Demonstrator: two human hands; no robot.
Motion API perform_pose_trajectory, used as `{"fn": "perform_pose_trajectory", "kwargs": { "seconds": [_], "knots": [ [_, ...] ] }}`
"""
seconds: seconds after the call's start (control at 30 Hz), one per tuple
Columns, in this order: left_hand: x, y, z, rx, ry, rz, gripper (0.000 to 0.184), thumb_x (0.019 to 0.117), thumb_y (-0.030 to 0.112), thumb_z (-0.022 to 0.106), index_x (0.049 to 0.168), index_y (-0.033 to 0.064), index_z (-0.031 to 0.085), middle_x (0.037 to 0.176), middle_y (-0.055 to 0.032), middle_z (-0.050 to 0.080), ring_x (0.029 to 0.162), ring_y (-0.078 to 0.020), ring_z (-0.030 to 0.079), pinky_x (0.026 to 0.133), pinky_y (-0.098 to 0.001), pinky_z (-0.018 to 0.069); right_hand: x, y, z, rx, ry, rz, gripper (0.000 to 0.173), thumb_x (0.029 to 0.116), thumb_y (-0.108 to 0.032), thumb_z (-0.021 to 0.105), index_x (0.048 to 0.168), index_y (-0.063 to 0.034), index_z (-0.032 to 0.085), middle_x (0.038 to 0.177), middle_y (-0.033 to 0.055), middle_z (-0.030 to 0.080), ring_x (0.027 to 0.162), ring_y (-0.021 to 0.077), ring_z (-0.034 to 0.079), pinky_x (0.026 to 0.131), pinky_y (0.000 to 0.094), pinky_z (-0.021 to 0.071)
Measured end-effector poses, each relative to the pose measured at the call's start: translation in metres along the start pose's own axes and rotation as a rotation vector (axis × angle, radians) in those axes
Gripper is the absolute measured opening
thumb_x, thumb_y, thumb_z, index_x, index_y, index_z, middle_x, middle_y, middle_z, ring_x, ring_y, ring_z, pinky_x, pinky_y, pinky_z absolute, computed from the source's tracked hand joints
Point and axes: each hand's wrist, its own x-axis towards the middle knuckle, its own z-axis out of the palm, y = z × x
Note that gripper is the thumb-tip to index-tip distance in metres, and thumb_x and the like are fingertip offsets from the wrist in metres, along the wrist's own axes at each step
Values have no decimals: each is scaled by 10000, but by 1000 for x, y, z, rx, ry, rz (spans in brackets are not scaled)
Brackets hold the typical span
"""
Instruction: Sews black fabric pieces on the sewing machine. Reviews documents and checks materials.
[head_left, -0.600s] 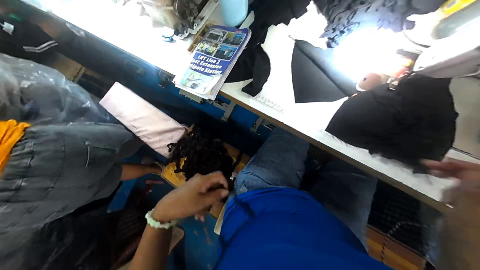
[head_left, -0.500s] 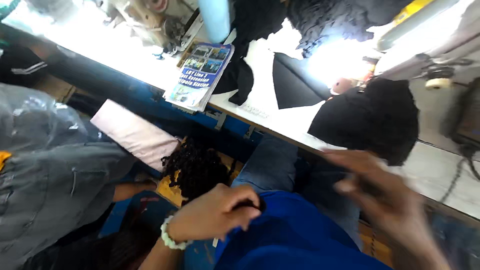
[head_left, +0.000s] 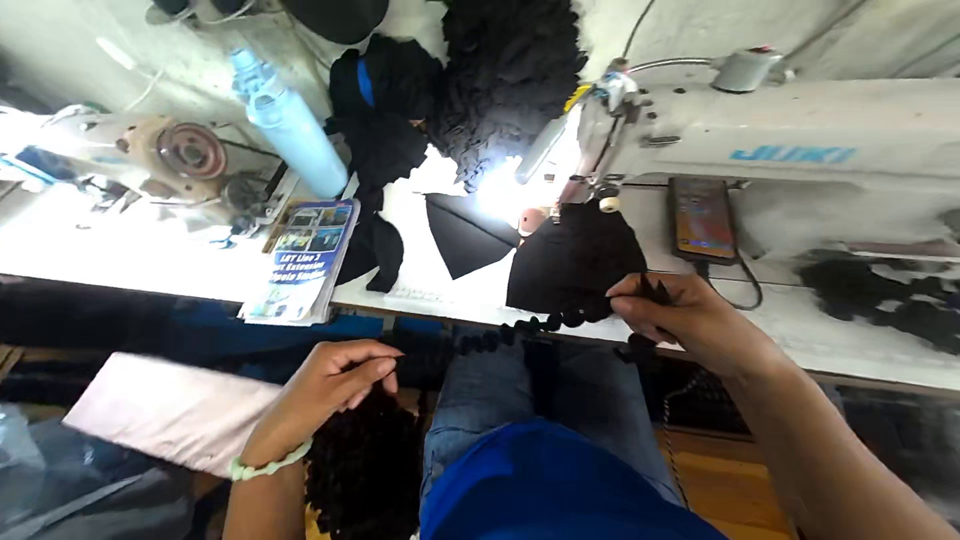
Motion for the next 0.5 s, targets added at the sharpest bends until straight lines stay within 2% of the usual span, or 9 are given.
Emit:
{"fn": "perform_pose_trajectory", "kwargs": {
  "seconds": [0.13, 0.2, 0.27, 0.3, 0.33, 0.4, 0.5],
  "knots": [
    [12, -4, -8, 10, 43, -30, 150, 965, 240, 668, 1039, 203, 792, 757, 160, 716, 525, 114, 497, 485, -64, 381, 3, -1, -20, -15, 160, 8, 121, 950, -122, 623, 898, -190, 708, 598, -163, 558, 491, -70, 463, 480, 106, 390],
    [20, -7, -14, 35, 57, -9, 145, 944, 266, 687, 1027, 217, 796, 754, 173, 701, 570, 104, 527, 523, -73, 412, 5, -1, -31, -53, 192, 29, 100, 928, -100, 645, 891, -162, 714, 595, -141, 555, 486, -55, 454, 477, 115, 380],
    [24, -8, -20, 73, 131, 32, 130, 938, 331, 698, 993, 255, 788, 759, 191, 692, 600, 99, 552, 550, -80, 435, 4, -3, -42, -153, 70, 62, 57, 899, -64, 699, 930, -105, 725, 668, -116, 623, 542, -50, 515, 525, 123, 437],
    [24, -9, -26, 90, 199, 51, 125, 946, 364, 691, 977, 274, 771, 759, 197, 688, 598, 95, 555, 546, -85, 440, 3, -4, -50, -211, -47, 103, 74, 897, -54, 719, 969, -69, 728, 731, -99, 666, 599, -47, 570, 580, 128, 490],
    [24, -9, -33, 104, 275, 64, 119, 964, 388, 672, 961, 295, 746, 758, 202, 681, 589, 95, 549, 533, -87, 435, 3, -4, -58, -265, -158, 147, 91, 899, -61, 729, 989, -48, 725, 767, -88, 678, 635, -49, 586, 616, 130, 503],
    [19, -12, -52, 82, 437, 74, 122, 1007, 318, 601, 943, 300, 704, 724, 201, 651, 557, 83, 524, 510, -101, 429, 0, 1, -74, -334, -299, 210, 91, 928, -97, 719, 996, -36, 709, 797, -81, 677, 657, -63, 574, 637, 123, 488],
    [2, -16, -79, 12, 578, 40, 235, 1058, 158, 442, 948, 247, 629, 663, 195, 610, 504, 64, 489, 478, -118, 415, -9, 7, -103, -338, -290, 220, 80, 969, -91, 666, 1010, -43, 714, 794, -89, 689, 642, -71, 566, 616, 110, 470]
  ]
}}
